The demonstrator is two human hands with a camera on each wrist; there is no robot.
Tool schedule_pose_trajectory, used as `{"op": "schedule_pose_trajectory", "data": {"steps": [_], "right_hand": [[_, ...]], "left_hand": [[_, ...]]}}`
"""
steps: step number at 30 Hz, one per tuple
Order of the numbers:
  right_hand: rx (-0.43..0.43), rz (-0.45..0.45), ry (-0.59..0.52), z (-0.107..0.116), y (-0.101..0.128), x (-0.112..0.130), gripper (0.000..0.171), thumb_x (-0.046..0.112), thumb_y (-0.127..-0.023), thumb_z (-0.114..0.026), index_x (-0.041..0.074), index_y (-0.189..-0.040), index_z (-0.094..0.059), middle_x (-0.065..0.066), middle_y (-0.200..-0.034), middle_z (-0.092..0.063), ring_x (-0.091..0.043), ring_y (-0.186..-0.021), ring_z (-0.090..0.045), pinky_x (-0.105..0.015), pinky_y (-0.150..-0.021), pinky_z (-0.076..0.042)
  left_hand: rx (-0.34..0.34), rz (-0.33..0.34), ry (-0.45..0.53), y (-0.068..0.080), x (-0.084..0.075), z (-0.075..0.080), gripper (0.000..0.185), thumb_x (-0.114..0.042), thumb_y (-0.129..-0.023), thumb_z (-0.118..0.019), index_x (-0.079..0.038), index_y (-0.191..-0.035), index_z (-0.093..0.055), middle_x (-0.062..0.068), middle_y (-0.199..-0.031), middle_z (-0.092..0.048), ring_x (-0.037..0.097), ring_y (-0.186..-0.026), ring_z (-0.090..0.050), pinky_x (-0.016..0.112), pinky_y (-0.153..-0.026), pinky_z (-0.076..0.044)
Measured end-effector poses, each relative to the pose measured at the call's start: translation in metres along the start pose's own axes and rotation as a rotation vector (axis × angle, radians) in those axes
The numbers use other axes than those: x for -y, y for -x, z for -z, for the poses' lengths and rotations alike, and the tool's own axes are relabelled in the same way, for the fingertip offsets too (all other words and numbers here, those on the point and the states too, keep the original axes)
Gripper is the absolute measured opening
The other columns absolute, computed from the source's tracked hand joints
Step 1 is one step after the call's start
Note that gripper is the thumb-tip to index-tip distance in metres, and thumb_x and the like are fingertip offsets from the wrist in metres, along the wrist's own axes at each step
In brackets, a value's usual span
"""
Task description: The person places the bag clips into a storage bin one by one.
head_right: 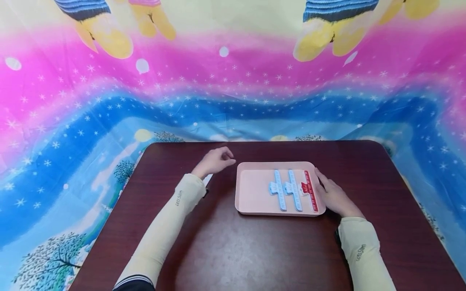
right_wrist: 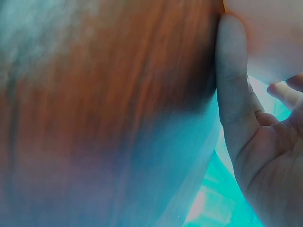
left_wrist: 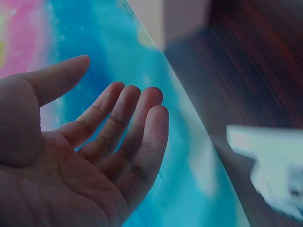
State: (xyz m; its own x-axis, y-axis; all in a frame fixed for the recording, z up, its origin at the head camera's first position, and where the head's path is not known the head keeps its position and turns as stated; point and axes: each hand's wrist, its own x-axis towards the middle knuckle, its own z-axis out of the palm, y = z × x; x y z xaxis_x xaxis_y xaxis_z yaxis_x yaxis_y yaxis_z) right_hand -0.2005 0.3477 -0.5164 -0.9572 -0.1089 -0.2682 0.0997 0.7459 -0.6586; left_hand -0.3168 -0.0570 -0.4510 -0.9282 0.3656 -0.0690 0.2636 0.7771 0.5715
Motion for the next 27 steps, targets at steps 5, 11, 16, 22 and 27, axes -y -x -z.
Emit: {"op": "schedule_pose_trajectory", "data": {"steps": [5, 11, 16, 22, 27], "right_hand": [[0.004, 0.001, 0.012, -0.001, -0.001, 0.0, 0.072, 0.043, -0.112, -0.036, 0.017, -0.166, 0.005, -0.039, -0.165, -0.008, -0.063, -0.149, -0.011, -0.079, -0.114, -0.017], [0.001, 0.009, 0.014, 0.0, -0.001, 0.001, 0.072, 0.041, -0.112, -0.037, 0.016, -0.166, 0.005, -0.04, -0.164, -0.008, -0.064, -0.148, -0.012, -0.079, -0.114, -0.018], [-0.002, 0.012, 0.018, 0.002, -0.002, 0.001, 0.072, 0.041, -0.112, -0.036, 0.016, -0.166, 0.005, -0.039, -0.164, -0.008, -0.064, -0.148, -0.012, -0.079, -0.114, -0.017], [0.001, -0.006, 0.014, 0.001, -0.002, -0.001, 0.072, 0.042, -0.113, -0.035, 0.017, -0.166, 0.006, -0.039, -0.165, -0.007, -0.064, -0.148, -0.011, -0.079, -0.114, -0.017], [-0.003, 0.0, 0.021, 0.001, -0.002, -0.001, 0.071, 0.042, -0.113, -0.035, 0.017, -0.166, 0.005, -0.039, -0.164, -0.008, -0.064, -0.148, -0.012, -0.079, -0.114, -0.017]], "left_hand": [[-0.034, 0.087, 0.003, 0.005, 0.042, 0.012, 0.028, -0.031, -0.1, -0.069, -0.01, -0.119, -0.067, 0.007, -0.114, -0.072, 0.025, -0.105, -0.067, 0.044, -0.094, -0.052], [-0.049, 0.17, -0.018, 0.011, 0.075, 0.017, 0.028, -0.025, -0.101, -0.069, -0.007, -0.122, -0.065, 0.013, -0.118, -0.072, 0.029, -0.106, -0.068, 0.046, -0.094, -0.054], [-0.048, 0.207, 0.002, 0.012, 0.086, 0.017, 0.032, -0.022, -0.101, -0.068, -0.005, -0.127, -0.064, 0.016, -0.12, -0.071, 0.031, -0.108, -0.068, 0.046, -0.094, -0.056], [-0.045, 0.211, -0.016, 0.01, 0.091, 0.013, 0.029, -0.019, -0.101, -0.069, -0.003, -0.125, -0.065, 0.017, -0.115, -0.072, 0.031, -0.103, -0.069, 0.045, -0.091, -0.057], [-0.046, 0.216, -0.014, 0.011, 0.092, 0.007, 0.028, -0.014, -0.1, -0.068, -0.002, -0.125, -0.066, 0.018, -0.113, -0.072, 0.031, -0.101, -0.07, 0.044, -0.087, -0.059]]}}
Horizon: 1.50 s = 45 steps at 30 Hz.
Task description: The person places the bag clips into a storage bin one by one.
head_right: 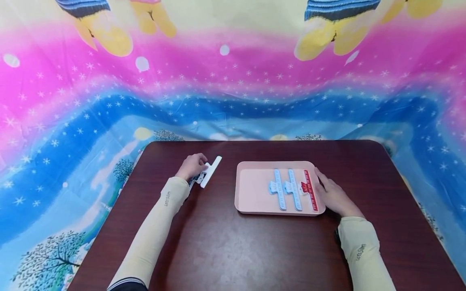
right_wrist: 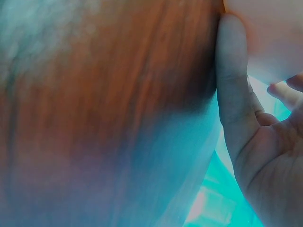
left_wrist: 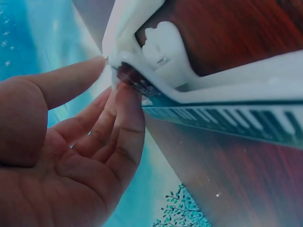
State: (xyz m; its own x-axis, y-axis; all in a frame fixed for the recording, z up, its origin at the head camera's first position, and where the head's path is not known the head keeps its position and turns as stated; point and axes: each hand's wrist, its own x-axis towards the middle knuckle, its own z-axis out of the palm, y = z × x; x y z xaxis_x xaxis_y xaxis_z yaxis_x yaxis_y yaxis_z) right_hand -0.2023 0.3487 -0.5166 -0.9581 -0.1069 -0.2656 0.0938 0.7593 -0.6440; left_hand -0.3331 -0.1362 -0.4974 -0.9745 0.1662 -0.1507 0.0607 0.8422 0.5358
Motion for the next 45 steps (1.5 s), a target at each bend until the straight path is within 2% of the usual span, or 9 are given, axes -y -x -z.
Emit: {"op": "schedule_pose_trajectory", "data": {"steps": [5, 12, 17, 20, 26, 29, 34, 38, 45], "right_hand": [[-0.004, 0.013, 0.001, 0.0, 0.0, -0.001, 0.071, 0.04, -0.113, -0.036, 0.016, -0.166, 0.004, -0.04, -0.164, -0.008, -0.064, -0.148, -0.011, -0.079, -0.115, -0.016], [0.001, 0.02, -0.01, 0.0, -0.001, -0.002, 0.072, 0.041, -0.113, -0.036, 0.015, -0.166, 0.005, -0.039, -0.165, -0.006, -0.063, -0.149, -0.01, -0.079, -0.115, -0.015], [0.0, 0.014, 0.0, 0.001, -0.002, -0.003, 0.072, 0.042, -0.113, -0.036, 0.017, -0.166, 0.006, -0.039, -0.165, -0.006, -0.063, -0.149, -0.01, -0.079, -0.115, -0.016], [-0.001, 0.01, 0.005, 0.0, -0.002, -0.004, 0.071, 0.042, -0.113, -0.035, 0.017, -0.166, 0.006, -0.039, -0.164, -0.007, -0.063, -0.149, -0.01, -0.079, -0.115, -0.016], [0.0, 0.008, 0.012, 0.0, -0.002, -0.003, 0.071, 0.041, -0.113, -0.035, 0.017, -0.166, 0.005, -0.039, -0.164, -0.007, -0.064, -0.149, -0.01, -0.078, -0.115, -0.016], [0.007, 0.006, 0.005, 0.001, -0.001, -0.002, 0.07, 0.041, -0.113, -0.034, 0.017, -0.166, 0.005, -0.039, -0.165, -0.006, -0.064, -0.149, -0.009, -0.079, -0.114, -0.016], [0.012, 0.015, -0.003, 0.001, 0.0, -0.003, 0.07, 0.041, -0.113, -0.034, 0.017, -0.166, 0.005, -0.039, -0.165, -0.006, -0.064, -0.149, -0.009, -0.079, -0.114, -0.015], [0.011, 0.022, -0.003, 0.001, 0.0, -0.003, 0.07, 0.041, -0.113, -0.034, 0.016, -0.166, 0.005, -0.039, -0.165, -0.007, -0.064, -0.149, -0.009, -0.079, -0.114, -0.015], [0.017, 0.015, -0.015, 0.002, 0.0, -0.001, 0.07, 0.041, -0.113, -0.034, 0.018, -0.166, 0.006, -0.038, -0.165, -0.006, -0.063, -0.149, -0.009, -0.08, -0.114, -0.015]], "left_hand": [[0.009, -0.008, 0.043, 0.0, 0.0, 0.0, 0.027, -0.013, -0.101, -0.067, -0.002, -0.125, -0.068, 0.017, -0.113, -0.071, 0.03, -0.102, -0.068, 0.043, -0.088, -0.058], [0.073, 0.021, 0.279, 0.004, -0.001, 0.01, 0.028, -0.012, -0.102, -0.063, -0.001, -0.128, -0.069, 0.017, -0.114, -0.07, 0.025, -0.096, -0.066, 0.04, -0.085, -0.057], [0.08, 0.033, 0.379, 0.008, -0.004, 0.014, 0.025, -0.011, -0.104, -0.061, -0.002, -0.126, -0.07, 0.017, -0.112, -0.07, 0.023, -0.089, -0.068, 0.043, -0.088, -0.059], [0.077, 0.041, 0.423, 0.01, -0.006, 0.014, 0.022, -0.011, -0.104, -0.062, -0.003, -0.122, -0.071, 0.016, -0.111, -0.07, 0.025, -0.089, -0.068, 0.045, -0.091, -0.059], [0.065, 0.035, 0.511, 0.014, -0.01, 0.015, 0.02, -0.009, -0.102, -0.064, -0.002, -0.12, -0.071, 0.018, -0.112, -0.07, 0.037, -0.1, -0.067, 0.053, -0.096, -0.055], [0.066, 0.029, 0.609, 0.015, -0.014, 0.016, 0.021, -0.006, -0.102, -0.064, 0.002, -0.12, -0.069, 0.021, -0.112, -0.069, 0.037, -0.101, -0.067, 0.055, -0.099, -0.054], [0.076, 0.034, 0.78, 0.017, -0.018, 0.018, 0.021, -0.002, -0.103, -0.059, 0.006, -0.122, -0.065, 0.016, -0.107, -0.064, 0.026, -0.094, -0.066, 0.056, -0.102, -0.054], [0.083, 0.028, 0.827, 0.018, -0.019, 0.019, 0.02, 0.0, -0.104, -0.056, 0.007, -0.122, -0.064, 0.014, -0.106, -0.059, 0.023, -0.092, -0.065, 0.054, -0.102, -0.055], [0.084, 0.016, 0.842, 0.02, -0.016, 0.018, 0.02, 0.001, -0.103, -0.058, 0.007, -0.122, -0.063, 0.02, -0.122, -0.06, 0.026, -0.097, -0.068, 0.053, -0.103, -0.054]]}}
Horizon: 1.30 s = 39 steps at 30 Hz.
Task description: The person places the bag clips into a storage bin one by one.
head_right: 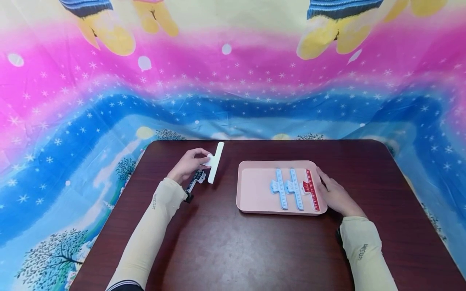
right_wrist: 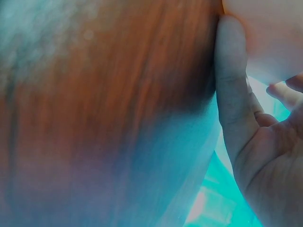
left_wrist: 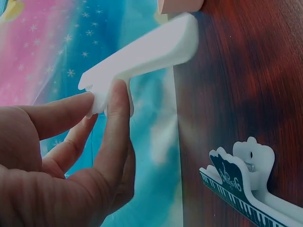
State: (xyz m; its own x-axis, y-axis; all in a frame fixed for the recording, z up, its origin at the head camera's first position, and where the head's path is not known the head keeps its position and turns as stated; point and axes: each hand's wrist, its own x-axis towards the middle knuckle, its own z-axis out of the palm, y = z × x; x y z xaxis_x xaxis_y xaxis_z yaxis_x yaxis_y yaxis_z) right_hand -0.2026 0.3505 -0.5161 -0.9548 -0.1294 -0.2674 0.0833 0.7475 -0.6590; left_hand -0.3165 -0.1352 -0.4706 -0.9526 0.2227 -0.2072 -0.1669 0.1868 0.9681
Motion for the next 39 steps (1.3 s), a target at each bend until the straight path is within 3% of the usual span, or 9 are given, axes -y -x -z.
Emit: {"op": "schedule_pose_trajectory", "data": {"steps": [5, 10, 13, 18, 23, 29, 35, 39], "right_hand": [[0.0, 0.004, 0.005, 0.0005, -0.0001, 0.0012, 0.07, 0.04, -0.113, -0.034, 0.017, -0.166, 0.006, -0.039, -0.165, -0.006, -0.063, -0.149, -0.009, -0.08, -0.114, -0.015], [-0.001, 0.007, 0.0, 0.001, -0.0008, 0.001, 0.071, 0.041, -0.113, -0.035, 0.018, -0.166, 0.006, -0.038, -0.165, -0.006, -0.063, -0.149, -0.009, -0.08, -0.114, -0.015], [-0.001, 0.008, 0.001, 0.0007, -0.0012, 0.0006, 0.07, 0.041, -0.113, -0.035, 0.018, -0.166, 0.006, -0.038, -0.165, -0.006, -0.063, -0.149, -0.009, -0.08, -0.114, -0.016], [-0.001, 0.0, 0.0, 0.0005, -0.0011, 0.0007, 0.07, 0.041, -0.113, -0.035, 0.018, -0.166, 0.006, -0.038, -0.165, -0.006, -0.063, -0.149, -0.008, -0.08, -0.114, -0.015], [-0.004, 0.003, 0.007, 0.0, -0.0015, -0.0002, 0.069, 0.04, -0.113, -0.034, 0.017, -0.166, 0.006, -0.039, -0.165, -0.007, -0.063, -0.149, -0.009, -0.079, -0.114, -0.015], [-0.004, 0.006, 0.004, -0.0002, -0.0021, -0.0016, 0.071, 0.043, -0.113, -0.034, 0.017, -0.166, 0.006, -0.039, -0.165, -0.006, -0.063, -0.149, -0.009, -0.079, -0.114, -0.015], [-0.011, 0.007, 0.017, -0.0006, -0.0017, -0.0028, 0.07, 0.043, -0.113, -0.034, 0.017, -0.166, 0.005, -0.039, -0.165, -0.008, -0.063, -0.149, -0.01, -0.079, -0.114, -0.016], [-0.012, 0.002, 0.018, -0.0008, -0.0011, -0.0026, 0.071, 0.044, -0.113, -0.034, 0.017, -0.166, 0.005, -0.039, -0.165, -0.008, -0.063, -0.149, -0.01, -0.079, -0.114, -0.016]], "left_hand": [[0.006, -0.008, 0.017, 0.0003, 0.0015, 0.0023, 0.023, -0.001, -0.103, -0.06, 0.004, -0.125, -0.065, 0.02, -0.12, -0.061, 0.025, -0.099, -0.068, 0.054, -0.104, -0.053], [0.008, -0.037, -0.029, 0.0012, 0.0012, 0.0031, 0.02, -0.004, -0.101, -0.065, 0.001, -0.12, -0.067, 0.014, -0.111, -0.068, 0.02, -0.091, -0.067, 0.06, -0.104, -0.052], [0.011, -0.047, -0.047, 0.0019, 0.0, 0.0024, 0.03, -0.003, -0.1, -0.067, -0.002, -0.129, -0.064, 0.015, -0.111, -0.069, 0.022, -0.09, -0.068, 0.06, -0.102, -0.053], [0.078, -0.012, -0.036, 0.0031, -0.0016, 0.0012, 0.043, -0.002, -0.103, -0.061, 0.003, -0.145, -0.055, 0.021, -0.122, -0.064, 0.029, -0.102, -0.073, 0.05, -0.101, -0.056], [0.114, -0.026, -0.01, 0.0051, -0.0021, 0.0004, 0.038, 0.0, -0.102, -0.06, 0.008, -0.14, -0.057, 0.018, -0.12, -0.063, 0.022, -0.104, -0.071, 0.047, -0.104, -0.054], [0.084, -0.048, 0.012, 0.0047, 0.0023, 0.0017, 0.033, -0.004, -0.1, -0.066, 0.002, -0.132, -0.061, 0.012, -0.115, -0.062, 0.021, -0.103, -0.068, 0.053, -0.111, -0.049], [0.06, -0.051, 0.112, 0.0016, 0.0051, -0.0009, 0.018, -0.009, -0.101, -0.066, 0.002, -0.117, -0.064, 0.014, -0.118, -0.062, 0.027, -0.106, -0.073, 0.047, -0.106, -0.053], [0.033, -0.06, 0.123, 0.0013, 0.0069, -0.0029, 0.01, -0.01, -0.1, -0.07, -0.002, -0.105, -0.067, 0.01, -0.108, -0.064, 0.023, -0.098, -0.075, 0.044, -0.102, -0.056]]}}
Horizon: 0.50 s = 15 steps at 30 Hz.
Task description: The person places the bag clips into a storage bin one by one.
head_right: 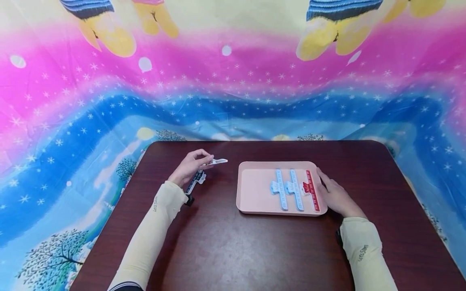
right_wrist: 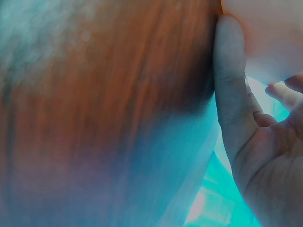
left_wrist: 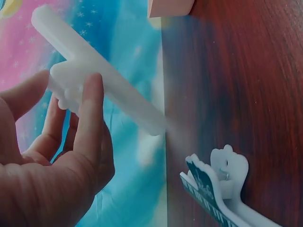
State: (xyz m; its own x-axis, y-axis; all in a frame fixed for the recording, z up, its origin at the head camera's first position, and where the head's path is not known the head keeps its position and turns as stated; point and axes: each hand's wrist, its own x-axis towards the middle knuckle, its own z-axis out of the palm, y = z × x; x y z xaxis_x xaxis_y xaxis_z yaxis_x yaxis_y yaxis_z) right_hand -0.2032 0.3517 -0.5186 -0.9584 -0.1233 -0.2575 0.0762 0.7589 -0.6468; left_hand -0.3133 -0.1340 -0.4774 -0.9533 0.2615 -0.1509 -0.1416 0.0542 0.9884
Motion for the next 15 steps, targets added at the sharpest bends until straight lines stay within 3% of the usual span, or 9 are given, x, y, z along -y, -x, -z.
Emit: {"op": "schedule_pose_trajectory", "data": {"steps": [5, 10, 15], "right_hand": [[0.005, -0.004, -0.008, -0.0004, 0.0011, 0.0015, 0.072, 0.044, -0.113, -0.034, 0.016, -0.166, 0.005, -0.039, -0.165, -0.007, -0.063, -0.149, -0.009, -0.079, -0.114, -0.016], [0.005, 0.0, -0.014, -0.0005, 0.0014, 0.0019, 0.072, 0.043, -0.113, -0.034, 0.016, -0.166, 0.006, -0.039, -0.165, -0.006, -0.063, -0.149, -0.009, -0.079, -0.114, -0.016], [-0.005, 0.019, -0.006, -0.0002, 0.0013, 0.0008, 0.07, 0.043, -0.113, -0.033, 0.015, -0.166, 0.004, -0.039, -0.165, -0.008, -0.063, -0.149, -0.01, -0.079, -0.114, -0.017]], "left_hand": [[-0.02, -0.006, 0.007, 0.0011, 0.0007, -0.0011, 0.008, -0.01, -0.099, -0.07, -0.003, -0.102, -0.068, 0.008, -0.101, -0.066, 0.02, -0.093, -0.075, 0.046, -0.104, -0.055], [-0.036, -0.015, 0.007, 0.0021, 0.0001, -0.0004, 0.012, -0.005, -0.099, -0.068, 0.002, -0.107, -0.068, 0.012, -0.11, -0.067, 0.016, -0.091, -0.073, 0.054, -0.111, -0.048], [-0.044, -0.024, -0.055, 0.0032, -0.0007, 0.0012, 0.018, -0.005, -0.097, -0.069, 0.004, -0.113, -0.069, 0.011, -0.118, -0.065, 0.013, -0.091, -0.069, 0.044, -0.104, -0.053]]}}
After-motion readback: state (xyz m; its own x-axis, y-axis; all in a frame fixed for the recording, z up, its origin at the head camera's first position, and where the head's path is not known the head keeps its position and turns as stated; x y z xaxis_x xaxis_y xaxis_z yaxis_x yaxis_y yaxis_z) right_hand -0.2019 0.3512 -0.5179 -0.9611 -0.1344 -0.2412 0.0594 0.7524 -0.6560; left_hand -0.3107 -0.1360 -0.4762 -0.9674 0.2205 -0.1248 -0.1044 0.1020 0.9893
